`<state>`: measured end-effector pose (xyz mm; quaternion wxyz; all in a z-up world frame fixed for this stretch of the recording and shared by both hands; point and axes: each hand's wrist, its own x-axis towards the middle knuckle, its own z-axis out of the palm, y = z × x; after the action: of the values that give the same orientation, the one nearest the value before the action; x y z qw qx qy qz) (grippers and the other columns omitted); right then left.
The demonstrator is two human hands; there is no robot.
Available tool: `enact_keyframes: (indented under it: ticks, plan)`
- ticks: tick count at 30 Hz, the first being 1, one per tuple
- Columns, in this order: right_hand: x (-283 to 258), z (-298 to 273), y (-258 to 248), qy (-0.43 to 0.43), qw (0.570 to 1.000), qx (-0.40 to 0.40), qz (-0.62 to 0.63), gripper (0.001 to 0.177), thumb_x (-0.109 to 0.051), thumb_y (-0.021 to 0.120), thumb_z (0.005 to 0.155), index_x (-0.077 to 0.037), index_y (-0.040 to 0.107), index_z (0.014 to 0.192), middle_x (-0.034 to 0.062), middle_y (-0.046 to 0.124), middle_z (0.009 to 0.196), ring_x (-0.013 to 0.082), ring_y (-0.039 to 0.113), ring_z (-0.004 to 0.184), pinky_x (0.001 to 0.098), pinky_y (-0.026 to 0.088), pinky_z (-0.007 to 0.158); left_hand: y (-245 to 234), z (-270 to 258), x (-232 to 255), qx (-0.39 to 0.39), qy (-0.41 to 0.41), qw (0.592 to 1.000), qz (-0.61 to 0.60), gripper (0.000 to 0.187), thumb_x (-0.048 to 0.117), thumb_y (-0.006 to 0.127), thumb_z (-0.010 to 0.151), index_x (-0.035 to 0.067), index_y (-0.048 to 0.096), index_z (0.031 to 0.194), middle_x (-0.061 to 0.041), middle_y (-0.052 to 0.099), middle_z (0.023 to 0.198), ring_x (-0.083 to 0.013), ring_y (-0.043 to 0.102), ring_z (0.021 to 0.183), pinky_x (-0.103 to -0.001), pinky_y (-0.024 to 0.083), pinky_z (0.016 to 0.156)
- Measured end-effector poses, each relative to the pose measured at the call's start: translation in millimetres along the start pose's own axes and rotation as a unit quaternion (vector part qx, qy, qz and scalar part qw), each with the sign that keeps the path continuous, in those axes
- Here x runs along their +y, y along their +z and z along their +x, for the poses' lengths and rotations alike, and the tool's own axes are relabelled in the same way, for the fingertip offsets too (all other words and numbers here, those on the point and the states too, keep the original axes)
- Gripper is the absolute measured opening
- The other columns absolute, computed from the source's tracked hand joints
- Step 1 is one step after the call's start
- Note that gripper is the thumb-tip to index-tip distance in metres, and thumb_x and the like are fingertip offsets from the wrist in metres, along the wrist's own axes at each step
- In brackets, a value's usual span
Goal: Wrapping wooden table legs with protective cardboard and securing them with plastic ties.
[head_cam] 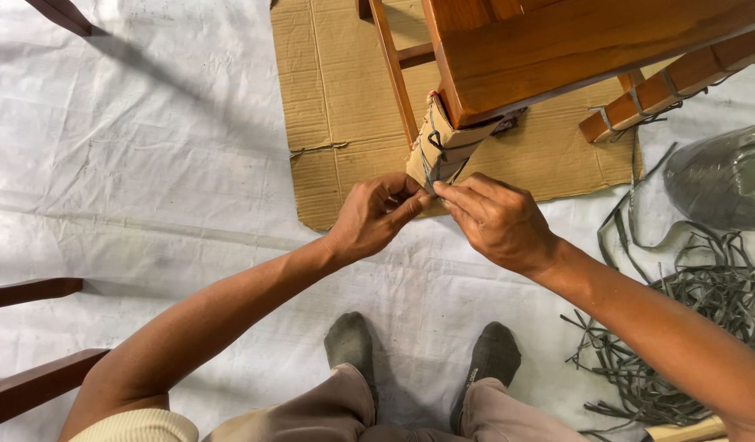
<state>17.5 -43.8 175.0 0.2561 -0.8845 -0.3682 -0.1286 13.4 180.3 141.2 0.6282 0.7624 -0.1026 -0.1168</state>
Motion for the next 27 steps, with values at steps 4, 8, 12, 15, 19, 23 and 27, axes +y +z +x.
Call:
enact_keyframes:
  ticks: [4, 8, 12, 15, 19, 23, 27]
  plan:
    - [5.1, 3.3, 8.1, -0.012, 0.999, 0.015, -0.027, 0.013, -0.011, 0.066, 0.101, -0.011, 0.074, 0.112, 0.0025, 0.062, 0.083, 0.0198, 0.069, 0.075, 0.0307, 0.058, 0.065, 6.0, 4.7, -7.9, -0.001, -0.001, 0.999, -0.052, 0.026, 0.033, 0.074, 0.096, 0.007, 0.074, 0.093, -0.009, 0.070, 0.074, -0.0144, 0.069, 0.076, -0.035, 0.063, 0.077]
    - [-1.2, 9.0, 6.7, 0.007, 1.000, 0.026, -0.008, 0.009, -0.015, 0.066, 0.103, -0.012, 0.074, 0.106, 0.0011, 0.061, 0.080, 0.0193, 0.069, 0.074, 0.0289, 0.056, 0.065, 17.1, 14.2, -19.7, 0.072, -0.120, 0.954, -0.264, 0.038, 0.039, 0.058, 0.104, 0.003, 0.068, 0.102, -0.005, 0.065, 0.083, -0.0127, 0.066, 0.080, -0.033, 0.061, 0.080]
    - [-3.0, 8.4, 11.1, 0.021, 0.999, 0.024, -0.009, 0.008, -0.016, 0.066, 0.103, -0.013, 0.073, 0.105, 0.0014, 0.061, 0.080, 0.0204, 0.069, 0.076, 0.0304, 0.056, 0.064, 30.7, 21.4, -34.4, 0.077, -0.153, 0.932, -0.318, 0.033, 0.030, 0.074, 0.096, -0.002, 0.068, 0.105, -0.004, 0.067, 0.085, -0.0101, 0.069, 0.079, -0.028, 0.062, 0.077]
    - [-2.4, 7.8, 12.5, 0.033, 0.999, 0.026, 0.022, 0.008, -0.014, 0.066, 0.103, -0.011, 0.073, 0.104, 0.0020, 0.063, 0.078, 0.0212, 0.070, 0.075, 0.0306, 0.056, 0.062, 33.8, 25.3, -38.0, 0.088, -0.138, 0.924, -0.346, 0.025, 0.023, 0.074, 0.096, -0.001, 0.068, 0.099, -0.006, 0.066, 0.081, -0.0108, 0.070, 0.076, -0.026, 0.063, 0.073]
    - [-4.7, 9.0, 12.9, 0.058, 0.995, 0.047, 0.068, 0.007, -0.008, 0.066, 0.102, -0.007, 0.074, 0.101, 0.0045, 0.066, 0.074, 0.0240, 0.072, 0.071, 0.0317, 0.057, 0.061, 32.4, 15.5, -34.5, 0.084, -0.136, 0.927, -0.339, 0.025, 0.028, 0.073, 0.097, 0.003, 0.069, 0.098, -0.005, 0.069, 0.083, -0.0096, 0.069, 0.079, -0.026, 0.062, 0.076]
    - [2.3, 5.0, 18.6, 0.081, 0.994, 0.068, 0.041, 0.005, -0.012, 0.072, 0.099, -0.010, 0.068, 0.102, 0.0030, 0.067, 0.072, 0.0231, 0.071, 0.068, 0.0327, 0.058, 0.062, 31.1, 12.4, -29.5, 0.079, -0.129, 0.927, -0.342, 0.023, 0.027, 0.073, 0.097, 0.005, 0.068, 0.096, -0.004, 0.070, 0.082, -0.0106, 0.071, 0.082, -0.026, 0.062, 0.079]
    - [-0.3, 10.1, 16.9, 0.072, 0.995, 0.066, 0.037, 0.004, -0.010, 0.070, 0.098, -0.011, 0.070, 0.102, 0.0010, 0.070, 0.071, 0.0213, 0.072, 0.067, 0.0314, 0.058, 0.061, 31.4, 8.3, -19.5, 0.086, -0.119, 0.924, -0.352, 0.023, 0.027, 0.075, 0.096, 0.005, 0.068, 0.095, -0.004, 0.069, 0.082, -0.0105, 0.071, 0.082, -0.025, 0.062, 0.077]
